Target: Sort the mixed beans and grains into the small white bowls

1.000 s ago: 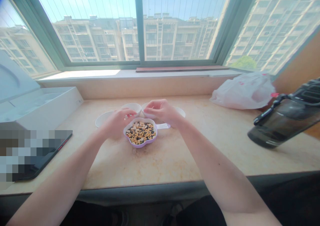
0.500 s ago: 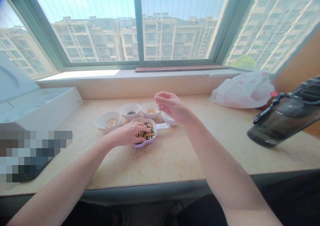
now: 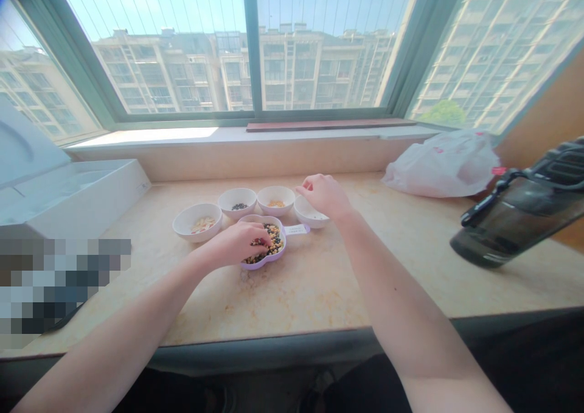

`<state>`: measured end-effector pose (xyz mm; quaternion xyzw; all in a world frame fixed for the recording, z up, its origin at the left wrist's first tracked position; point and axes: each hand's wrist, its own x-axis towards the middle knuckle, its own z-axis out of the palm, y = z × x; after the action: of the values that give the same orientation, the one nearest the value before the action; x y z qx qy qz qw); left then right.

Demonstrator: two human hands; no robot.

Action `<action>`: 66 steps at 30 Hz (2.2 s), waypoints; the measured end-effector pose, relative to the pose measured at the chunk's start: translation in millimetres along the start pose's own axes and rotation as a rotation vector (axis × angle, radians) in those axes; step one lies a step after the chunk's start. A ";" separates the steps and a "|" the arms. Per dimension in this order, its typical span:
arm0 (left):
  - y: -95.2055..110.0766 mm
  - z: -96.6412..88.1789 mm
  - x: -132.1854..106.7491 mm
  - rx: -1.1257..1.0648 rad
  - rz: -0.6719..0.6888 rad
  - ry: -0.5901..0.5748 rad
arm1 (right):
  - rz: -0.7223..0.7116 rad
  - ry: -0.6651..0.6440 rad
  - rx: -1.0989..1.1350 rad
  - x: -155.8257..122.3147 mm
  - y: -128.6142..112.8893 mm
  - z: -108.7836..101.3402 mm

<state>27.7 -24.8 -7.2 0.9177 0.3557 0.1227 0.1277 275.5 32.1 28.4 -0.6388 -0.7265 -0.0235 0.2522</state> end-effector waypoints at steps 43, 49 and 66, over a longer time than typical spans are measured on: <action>-7.2 -18.4 -8.7 -0.061 -0.087 0.598 | -0.091 -0.607 1.178 -32.4 -61.2 26.5; -8.6 -15.2 -7.7 -0.011 -0.088 0.644 | -0.028 -0.640 1.182 -34.2 -64.6 28.9; -10.8 -9.2 -5.9 -0.005 -0.179 0.290 | -0.111 -0.127 0.652 -21.4 -54.4 38.4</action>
<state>13.9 -19.7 -2.9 0.8546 0.4504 0.2430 0.0879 212.6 16.2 2.1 -0.4842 -0.7437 0.2365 0.3957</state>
